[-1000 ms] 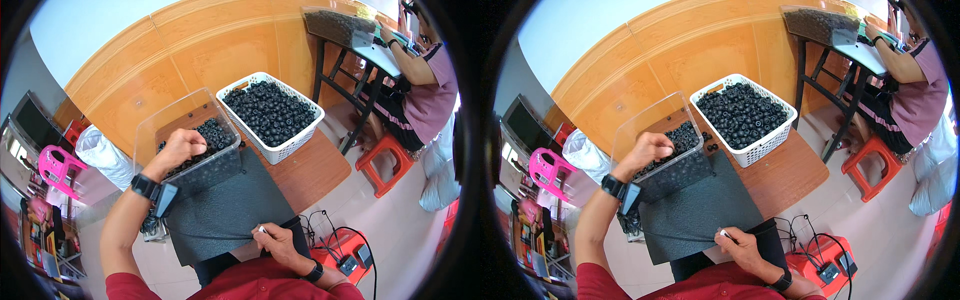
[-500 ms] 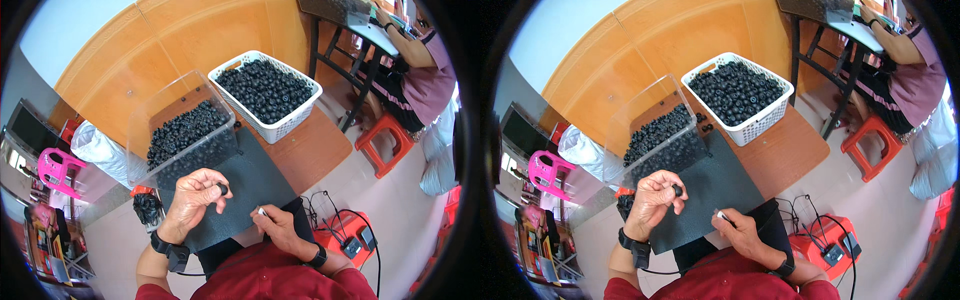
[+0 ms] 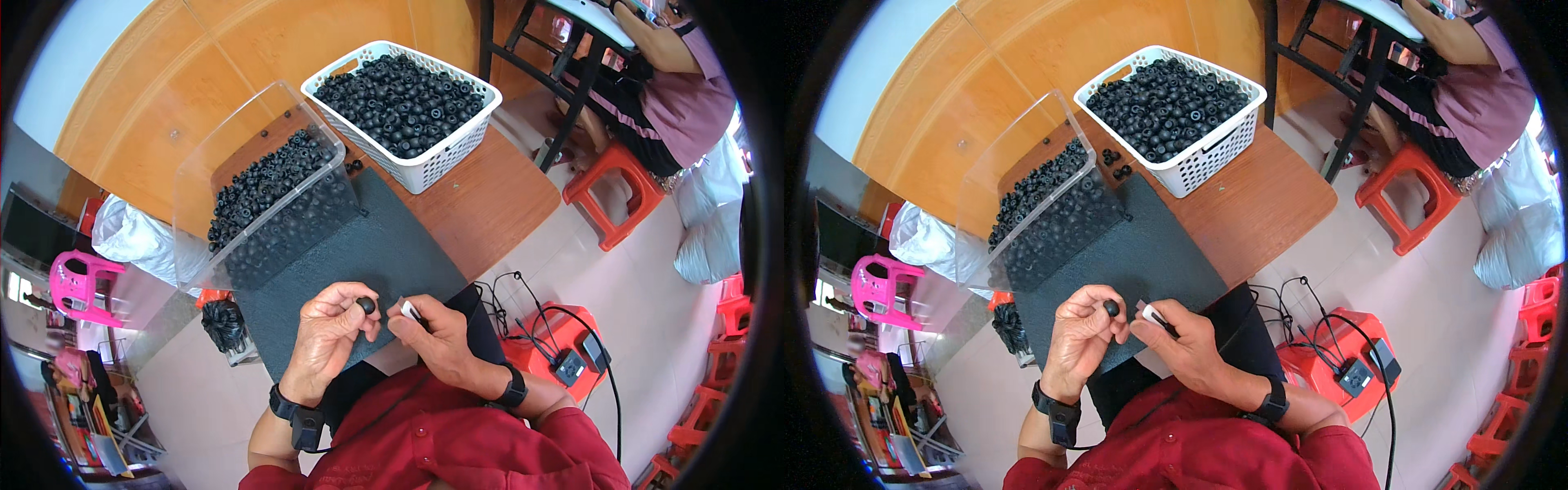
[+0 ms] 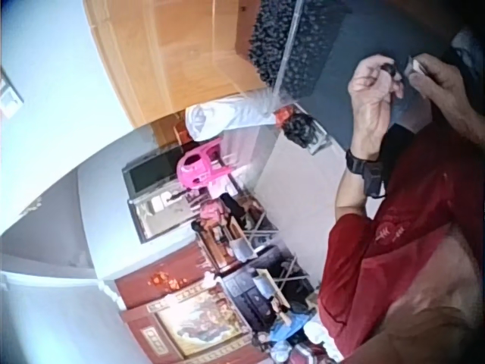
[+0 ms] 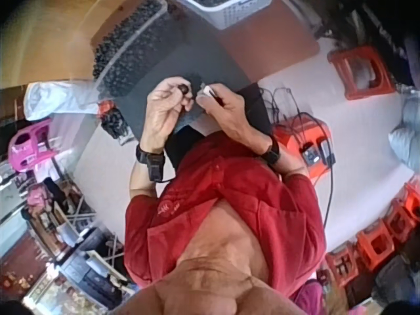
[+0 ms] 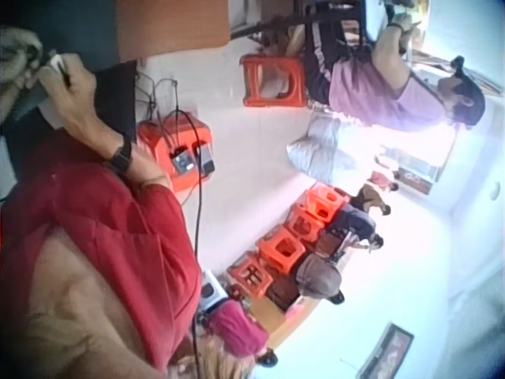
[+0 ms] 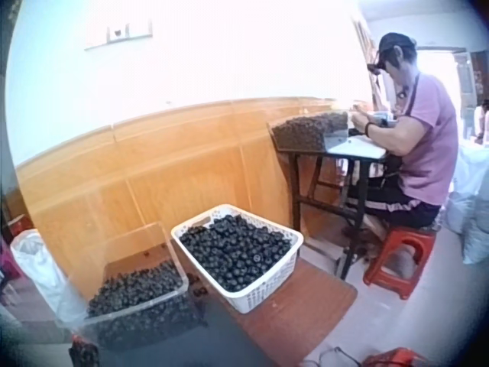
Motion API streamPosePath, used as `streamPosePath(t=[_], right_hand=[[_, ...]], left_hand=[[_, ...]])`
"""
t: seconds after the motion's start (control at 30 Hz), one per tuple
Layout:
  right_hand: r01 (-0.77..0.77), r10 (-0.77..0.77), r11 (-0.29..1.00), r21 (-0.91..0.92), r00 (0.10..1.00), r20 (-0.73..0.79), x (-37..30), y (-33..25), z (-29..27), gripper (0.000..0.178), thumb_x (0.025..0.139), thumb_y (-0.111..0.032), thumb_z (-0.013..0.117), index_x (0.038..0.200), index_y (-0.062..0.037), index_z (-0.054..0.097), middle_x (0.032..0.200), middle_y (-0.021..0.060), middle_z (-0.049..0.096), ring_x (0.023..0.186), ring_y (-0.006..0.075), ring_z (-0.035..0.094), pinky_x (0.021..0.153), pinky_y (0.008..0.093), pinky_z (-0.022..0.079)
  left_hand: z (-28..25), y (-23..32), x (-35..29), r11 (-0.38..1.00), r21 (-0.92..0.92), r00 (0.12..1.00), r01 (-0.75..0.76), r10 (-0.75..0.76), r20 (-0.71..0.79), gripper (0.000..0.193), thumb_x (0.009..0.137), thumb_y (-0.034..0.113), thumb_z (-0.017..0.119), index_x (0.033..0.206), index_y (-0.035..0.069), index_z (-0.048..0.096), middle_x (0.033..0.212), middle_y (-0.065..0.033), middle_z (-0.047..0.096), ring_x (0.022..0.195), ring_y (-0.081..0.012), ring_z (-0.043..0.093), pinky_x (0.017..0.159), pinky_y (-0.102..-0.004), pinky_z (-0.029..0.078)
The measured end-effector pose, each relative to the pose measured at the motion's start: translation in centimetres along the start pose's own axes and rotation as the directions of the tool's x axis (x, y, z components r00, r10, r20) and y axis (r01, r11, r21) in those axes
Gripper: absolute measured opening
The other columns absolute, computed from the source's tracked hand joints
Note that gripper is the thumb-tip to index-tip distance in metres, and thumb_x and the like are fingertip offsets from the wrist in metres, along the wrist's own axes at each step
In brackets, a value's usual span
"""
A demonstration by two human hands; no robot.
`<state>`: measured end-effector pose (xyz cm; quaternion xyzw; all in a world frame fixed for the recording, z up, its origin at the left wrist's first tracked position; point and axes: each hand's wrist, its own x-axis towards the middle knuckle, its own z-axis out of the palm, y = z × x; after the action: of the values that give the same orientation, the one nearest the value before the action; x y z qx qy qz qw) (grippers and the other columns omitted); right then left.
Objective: Manually assembling small black rubber caps onto white plastic inserts.
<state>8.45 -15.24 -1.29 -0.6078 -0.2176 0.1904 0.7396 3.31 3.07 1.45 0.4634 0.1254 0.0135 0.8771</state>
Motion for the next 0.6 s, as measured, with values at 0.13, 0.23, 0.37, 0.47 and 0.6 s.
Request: streamPosePath(t=[0.13,0.23,0.37,0.47,0.6], right_hand=[[0.050,-0.048,0.994,0.102,0.999,-0.018,0.4,-0.8,0.5,0.015,0.098,-0.012,0.066,0.104,0.0011,0.063,0.083,0.0030,0.066,0.078,0.0047,0.057,0.068,0.0230,0.047],[0.048,-0.048,0.995,0.084,0.999,-0.004,0.6,-1.1,0.5,0.013,0.097,-0.011,0.065,0.101,0.0010,0.062,0.081,0.0028,0.067,0.076,0.0054,0.059,0.069,0.0231,0.048],[0.114,-0.115,0.991,0.073,0.993,0.009,0.7,-0.6,0.5,0.012,0.098,-0.010,0.064,0.100,0.0011,0.062,0.079,0.0035,0.068,0.075,0.0070,0.063,0.071,0.0234,0.051],[0.113,-0.114,0.992,0.059,0.993,0.007,0.6,-0.7,0.5,0.012,0.098,-0.010,0.064,0.101,0.0014,0.061,0.080,0.0045,0.069,0.075,0.0086,0.065,0.069,0.0241,0.053],[0.052,-0.053,0.996,0.068,0.999,0.004,0.8,-0.6,0.6,0.013,0.098,-0.011,0.064,0.101,0.0020,0.061,0.082,0.0058,0.070,0.076,0.0095,0.068,0.066,0.0250,0.053]], left_hand=[[0.3,-0.7,-0.3,0.996,0.083,1.000,-0.012,0.012,0.000,0.024,0.088,0.010,0.074,0.106,-0.004,0.067,0.092,-0.0134,0.070,0.073,-0.0194,0.065,0.065,-0.0306,0.054],[0.3,-1.4,-0.8,0.992,0.113,0.998,-0.064,0.063,0.013,0.024,0.086,0.008,0.075,0.106,-0.004,0.068,0.094,-0.0136,0.071,0.075,-0.0191,0.066,0.066,-0.0302,0.055],[0.0,-1.7,-0.8,0.991,0.106,0.996,-0.083,0.081,0.027,0.026,0.085,0.007,0.076,0.107,-0.003,0.068,0.094,-0.0139,0.071,0.076,-0.0195,0.067,0.066,-0.0314,0.056],[-0.3,-2.0,-1.0,0.996,0.053,0.997,-0.072,0.071,0.028,0.026,0.085,0.008,0.077,0.106,-0.004,0.068,0.093,-0.0142,0.071,0.077,-0.0201,0.067,0.066,-0.0322,0.056],[-0.4,-2.1,-0.9,0.999,-0.017,0.999,-0.038,0.038,0.021,0.025,0.086,0.010,0.075,0.105,-0.005,0.067,0.090,-0.0136,0.070,0.075,-0.0198,0.067,0.065,-0.0324,0.056]])
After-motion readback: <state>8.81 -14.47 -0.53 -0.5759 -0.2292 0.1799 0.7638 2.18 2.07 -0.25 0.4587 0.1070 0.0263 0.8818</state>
